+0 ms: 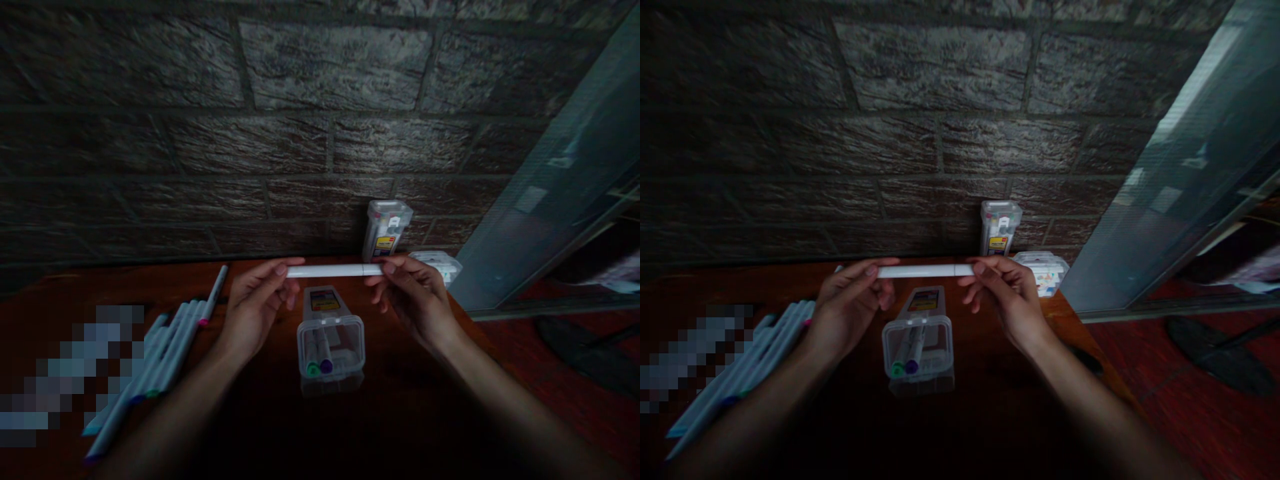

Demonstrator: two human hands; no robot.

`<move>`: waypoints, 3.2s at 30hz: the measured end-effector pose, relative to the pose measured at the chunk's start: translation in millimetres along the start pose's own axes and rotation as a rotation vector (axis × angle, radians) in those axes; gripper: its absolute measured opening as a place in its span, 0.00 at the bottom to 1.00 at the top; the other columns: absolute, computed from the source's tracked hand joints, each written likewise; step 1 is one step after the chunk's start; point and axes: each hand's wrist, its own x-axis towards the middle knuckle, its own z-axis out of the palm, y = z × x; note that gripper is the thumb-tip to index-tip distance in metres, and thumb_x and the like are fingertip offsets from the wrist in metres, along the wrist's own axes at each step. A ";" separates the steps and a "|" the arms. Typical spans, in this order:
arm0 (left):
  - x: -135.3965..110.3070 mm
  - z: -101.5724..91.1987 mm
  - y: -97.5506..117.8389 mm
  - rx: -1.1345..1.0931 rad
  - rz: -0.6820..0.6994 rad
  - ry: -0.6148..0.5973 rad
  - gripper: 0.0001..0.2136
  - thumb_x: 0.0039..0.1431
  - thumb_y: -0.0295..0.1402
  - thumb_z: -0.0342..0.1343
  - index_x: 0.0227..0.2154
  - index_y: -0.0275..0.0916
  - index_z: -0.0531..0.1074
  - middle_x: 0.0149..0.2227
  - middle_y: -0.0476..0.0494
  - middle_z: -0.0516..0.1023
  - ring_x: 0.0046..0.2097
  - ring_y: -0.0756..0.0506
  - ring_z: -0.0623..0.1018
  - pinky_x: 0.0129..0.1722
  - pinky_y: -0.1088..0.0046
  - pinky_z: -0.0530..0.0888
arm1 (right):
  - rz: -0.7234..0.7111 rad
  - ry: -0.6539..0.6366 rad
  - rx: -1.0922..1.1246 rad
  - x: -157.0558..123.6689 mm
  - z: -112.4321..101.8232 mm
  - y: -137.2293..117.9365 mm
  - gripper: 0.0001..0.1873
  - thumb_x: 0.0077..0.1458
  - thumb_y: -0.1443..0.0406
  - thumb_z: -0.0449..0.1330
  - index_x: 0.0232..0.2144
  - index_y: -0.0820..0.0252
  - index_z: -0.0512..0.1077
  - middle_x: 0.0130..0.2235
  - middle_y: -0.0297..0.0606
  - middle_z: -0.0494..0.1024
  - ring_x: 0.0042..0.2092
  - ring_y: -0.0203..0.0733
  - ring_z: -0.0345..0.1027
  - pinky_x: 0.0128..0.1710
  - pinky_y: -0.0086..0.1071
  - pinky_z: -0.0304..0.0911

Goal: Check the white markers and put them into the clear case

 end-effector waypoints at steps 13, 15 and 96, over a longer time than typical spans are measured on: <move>-0.2 -1.3 0.5 -0.066 -0.013 -0.037 0.12 0.64 0.35 0.61 0.45 0.35 0.84 0.27 0.42 0.79 0.26 0.51 0.73 0.24 0.76 0.69 | 0.055 0.017 0.046 2.1 0.5 -2.3 0.08 0.56 0.61 0.71 0.35 0.60 0.83 0.31 0.41 0.87 0.24 0.37 0.77 0.19 0.24 0.70; -0.2 -1.1 0.9 -0.068 -0.015 -0.035 0.12 0.64 0.34 0.61 0.44 0.35 0.84 0.27 0.42 0.80 0.26 0.51 0.73 0.24 0.76 0.69 | 0.060 0.019 0.049 2.3 0.3 -2.1 0.08 0.56 0.60 0.71 0.33 0.60 0.82 0.30 0.40 0.86 0.24 0.36 0.77 0.19 0.24 0.70; 2.3 -1.4 -1.3 -0.023 0.007 0.008 0.10 0.58 0.34 0.65 0.40 0.34 0.85 0.32 0.37 0.86 0.24 0.50 0.75 0.25 0.74 0.71 | 0.056 0.050 0.017 2.4 -0.2 -1.3 0.11 0.51 0.59 0.75 0.30 0.59 0.81 0.30 0.37 0.86 0.24 0.33 0.75 0.19 0.21 0.69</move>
